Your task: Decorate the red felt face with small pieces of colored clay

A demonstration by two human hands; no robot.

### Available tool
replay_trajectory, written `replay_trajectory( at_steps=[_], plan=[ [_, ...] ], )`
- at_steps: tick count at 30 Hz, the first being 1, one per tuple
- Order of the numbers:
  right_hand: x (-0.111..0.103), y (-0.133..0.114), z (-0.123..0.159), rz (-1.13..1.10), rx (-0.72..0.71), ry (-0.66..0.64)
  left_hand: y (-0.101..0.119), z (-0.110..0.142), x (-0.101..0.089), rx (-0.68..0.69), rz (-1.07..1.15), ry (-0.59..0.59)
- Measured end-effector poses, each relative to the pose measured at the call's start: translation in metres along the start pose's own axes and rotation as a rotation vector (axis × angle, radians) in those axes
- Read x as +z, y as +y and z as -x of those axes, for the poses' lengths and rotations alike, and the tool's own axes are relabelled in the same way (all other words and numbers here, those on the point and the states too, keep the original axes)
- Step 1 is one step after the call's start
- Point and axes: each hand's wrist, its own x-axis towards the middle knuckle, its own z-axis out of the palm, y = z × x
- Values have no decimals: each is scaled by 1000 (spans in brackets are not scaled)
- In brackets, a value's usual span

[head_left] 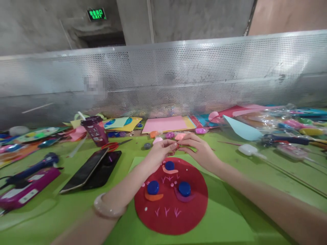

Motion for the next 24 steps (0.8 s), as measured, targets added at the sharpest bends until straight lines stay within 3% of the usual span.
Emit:
replay_trajectory(
  at_steps=[14, 24],
  plan=[
    [-3, -5, 1, 54, -65, 22, 5, 4, 3, -94, 9, -122],
    [-3, 0, 1, 66, -61, 14, 2, 3, 2, -44, -42, -85]
  ],
)
